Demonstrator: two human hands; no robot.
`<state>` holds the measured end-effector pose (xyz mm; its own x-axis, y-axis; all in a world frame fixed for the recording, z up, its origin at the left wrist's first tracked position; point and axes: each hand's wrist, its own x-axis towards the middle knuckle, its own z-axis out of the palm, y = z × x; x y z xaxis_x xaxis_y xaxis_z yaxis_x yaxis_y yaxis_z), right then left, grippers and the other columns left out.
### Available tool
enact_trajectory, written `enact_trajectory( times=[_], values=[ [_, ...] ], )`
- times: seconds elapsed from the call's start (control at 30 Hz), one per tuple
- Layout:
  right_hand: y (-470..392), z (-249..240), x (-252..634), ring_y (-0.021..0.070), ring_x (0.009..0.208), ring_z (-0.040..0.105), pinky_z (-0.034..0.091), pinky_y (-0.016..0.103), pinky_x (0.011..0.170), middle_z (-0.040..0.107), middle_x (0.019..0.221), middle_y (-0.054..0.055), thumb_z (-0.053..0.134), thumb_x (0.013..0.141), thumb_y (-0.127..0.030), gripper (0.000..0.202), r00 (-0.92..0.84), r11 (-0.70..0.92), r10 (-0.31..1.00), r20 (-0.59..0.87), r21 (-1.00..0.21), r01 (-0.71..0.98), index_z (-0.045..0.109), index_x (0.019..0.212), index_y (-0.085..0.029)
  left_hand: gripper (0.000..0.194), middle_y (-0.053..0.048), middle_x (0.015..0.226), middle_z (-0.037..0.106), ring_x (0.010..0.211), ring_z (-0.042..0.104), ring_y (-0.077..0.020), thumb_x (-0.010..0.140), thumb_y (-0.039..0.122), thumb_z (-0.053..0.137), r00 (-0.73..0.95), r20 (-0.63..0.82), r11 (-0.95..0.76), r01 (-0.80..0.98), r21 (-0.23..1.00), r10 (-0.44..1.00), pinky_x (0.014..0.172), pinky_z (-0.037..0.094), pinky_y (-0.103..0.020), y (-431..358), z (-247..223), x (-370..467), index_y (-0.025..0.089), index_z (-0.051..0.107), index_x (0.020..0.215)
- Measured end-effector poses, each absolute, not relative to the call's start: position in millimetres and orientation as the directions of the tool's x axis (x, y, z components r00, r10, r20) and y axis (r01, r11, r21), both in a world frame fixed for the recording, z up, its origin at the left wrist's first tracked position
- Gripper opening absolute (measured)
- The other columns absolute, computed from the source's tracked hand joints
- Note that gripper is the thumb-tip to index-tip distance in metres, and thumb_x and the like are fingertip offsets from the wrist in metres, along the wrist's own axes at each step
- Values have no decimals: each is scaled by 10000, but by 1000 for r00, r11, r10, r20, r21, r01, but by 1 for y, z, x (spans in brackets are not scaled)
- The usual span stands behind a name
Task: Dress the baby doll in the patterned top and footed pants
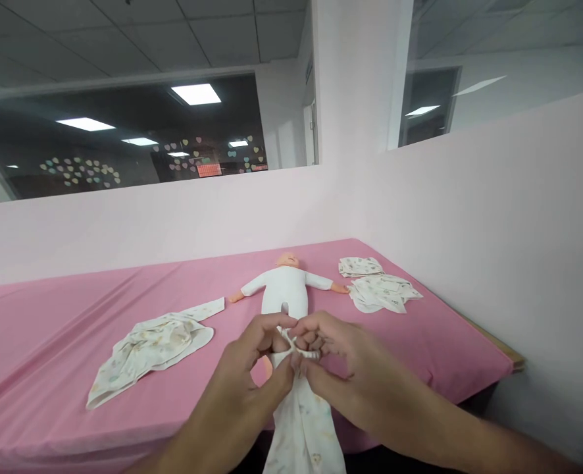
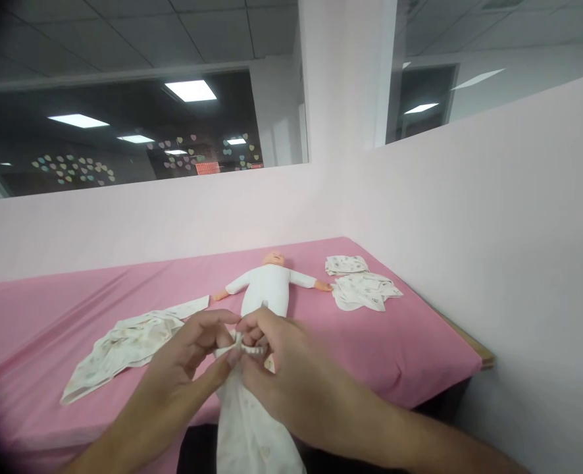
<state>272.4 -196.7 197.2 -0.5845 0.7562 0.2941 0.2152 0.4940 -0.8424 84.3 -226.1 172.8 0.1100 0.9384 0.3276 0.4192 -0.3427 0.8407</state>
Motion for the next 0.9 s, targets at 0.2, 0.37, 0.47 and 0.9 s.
enact_trajectory(
  times=[0.2,0.37,0.47,0.9],
  values=[
    [-190,177,270,164,886,612,472,259,700,657,1023,5,631,775,-138,392,-557,480,783,278,-839,256,523,1137,-244,367,-47,1185,655,1075,613,-217,939,382,531,132,357,-366,560,743,925,883,513,-307,-234,164,93,331,580,1299],
    [-175,178,273,152,864,605,466,252,695,659,983,7,503,782,-47,368,-538,612,738,408,-740,280,601,1081,-237,349,-56,1305,608,1157,587,-226,928,321,557,124,531,-518,484,705,838,1000,478,-348,-237,164,96,309,604,1273],
    [-171,189,279,98,648,547,408,207,535,654,894,-10,458,792,-41,367,-476,596,771,424,-744,303,620,1056,-236,577,-80,1452,476,1299,484,-283,831,374,694,-269,586,-468,395,791,764,1057,443,-411,-237,139,97,297,497,1368],
    [-159,220,266,181,994,619,520,319,827,648,1066,27,534,836,-151,345,-213,669,741,636,-723,172,598,1157,-258,632,-139,1005,742,964,691,-324,640,519,822,89,5,27,-352,936,996,858,542,-426,-233,55,156,161,681,1142]
  ],
)
